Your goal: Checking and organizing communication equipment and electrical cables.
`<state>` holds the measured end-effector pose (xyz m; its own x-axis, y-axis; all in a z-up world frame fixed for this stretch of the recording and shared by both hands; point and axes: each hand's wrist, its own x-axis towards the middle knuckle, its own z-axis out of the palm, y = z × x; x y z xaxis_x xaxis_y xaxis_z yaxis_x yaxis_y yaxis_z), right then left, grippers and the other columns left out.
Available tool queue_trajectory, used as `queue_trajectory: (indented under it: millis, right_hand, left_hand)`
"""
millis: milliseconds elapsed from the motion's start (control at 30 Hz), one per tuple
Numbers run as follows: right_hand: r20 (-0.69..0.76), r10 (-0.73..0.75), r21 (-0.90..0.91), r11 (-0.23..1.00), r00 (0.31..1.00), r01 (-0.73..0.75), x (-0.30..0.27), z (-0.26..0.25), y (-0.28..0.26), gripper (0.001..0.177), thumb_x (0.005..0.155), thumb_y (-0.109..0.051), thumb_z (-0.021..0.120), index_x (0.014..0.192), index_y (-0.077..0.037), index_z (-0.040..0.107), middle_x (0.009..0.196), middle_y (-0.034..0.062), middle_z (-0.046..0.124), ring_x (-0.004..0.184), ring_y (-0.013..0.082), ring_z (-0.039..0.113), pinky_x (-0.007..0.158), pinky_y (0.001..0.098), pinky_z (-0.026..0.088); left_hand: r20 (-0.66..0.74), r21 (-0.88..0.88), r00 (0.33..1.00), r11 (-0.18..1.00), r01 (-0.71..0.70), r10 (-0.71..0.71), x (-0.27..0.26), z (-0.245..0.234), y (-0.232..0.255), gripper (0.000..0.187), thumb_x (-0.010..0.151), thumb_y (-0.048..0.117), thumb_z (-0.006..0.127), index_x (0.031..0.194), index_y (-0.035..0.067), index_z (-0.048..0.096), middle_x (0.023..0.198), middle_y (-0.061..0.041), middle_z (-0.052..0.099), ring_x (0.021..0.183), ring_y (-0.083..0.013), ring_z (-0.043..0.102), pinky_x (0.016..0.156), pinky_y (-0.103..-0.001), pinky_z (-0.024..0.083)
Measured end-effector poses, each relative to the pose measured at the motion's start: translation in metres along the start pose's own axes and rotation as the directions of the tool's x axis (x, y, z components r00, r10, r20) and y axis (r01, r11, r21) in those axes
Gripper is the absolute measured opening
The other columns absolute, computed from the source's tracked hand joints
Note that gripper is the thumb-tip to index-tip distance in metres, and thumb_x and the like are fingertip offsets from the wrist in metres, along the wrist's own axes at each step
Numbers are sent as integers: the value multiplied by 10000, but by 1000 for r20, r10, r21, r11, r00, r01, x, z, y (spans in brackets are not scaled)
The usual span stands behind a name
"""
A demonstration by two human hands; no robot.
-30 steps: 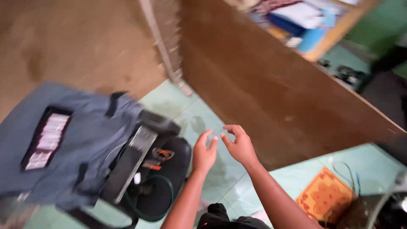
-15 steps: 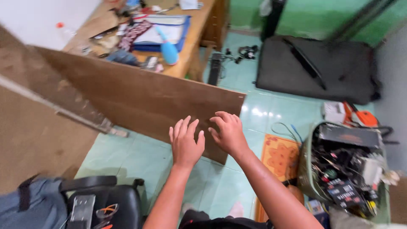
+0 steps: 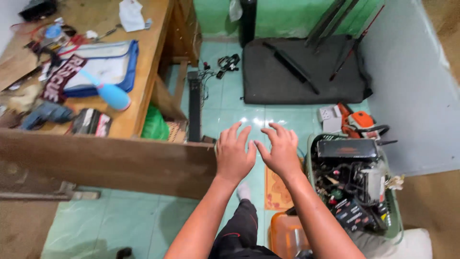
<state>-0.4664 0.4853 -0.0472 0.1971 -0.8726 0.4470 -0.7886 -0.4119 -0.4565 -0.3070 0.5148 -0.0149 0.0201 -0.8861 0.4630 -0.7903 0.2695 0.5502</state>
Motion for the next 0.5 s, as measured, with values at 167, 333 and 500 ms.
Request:
queue_trajectory:
  millis: [167,333,500]
  right_hand:
    - [3,65,-50,997,998,-65,70,-2,66,403,872,-341,758,1194,-106,694,1335,141,607,1266,344,558,1129,551,298]
    - [6,118,-42,992,993,-117,145,13,103,404,871,-356,759,1189,-113,700,1362,143,592,1262,354,550,1126,541,301]
    - [39,159,-9,987,987,-159,201,36,128,376,863,-345,761,1160,-121,711,1364,121,603,1243,334,570,1135,533,298]
  left_hand:
    - [31,-50,999,998,26,-24,80,57,-13,390,857,202,670,1224,70,689,1357,-176,601,1243,-375,535,1021,-498,429]
    - [24,-56,997,996,75,-73,160,90,-30,373,839,213,684,1180,63,699,1343,-166,609,1241,-370,533,1022,-504,424]
    - [43,-76,985,983,168,-166,211,120,-52,362,838,215,692,1166,63,708,1328,-161,615,1227,-373,532,1014,-512,418]
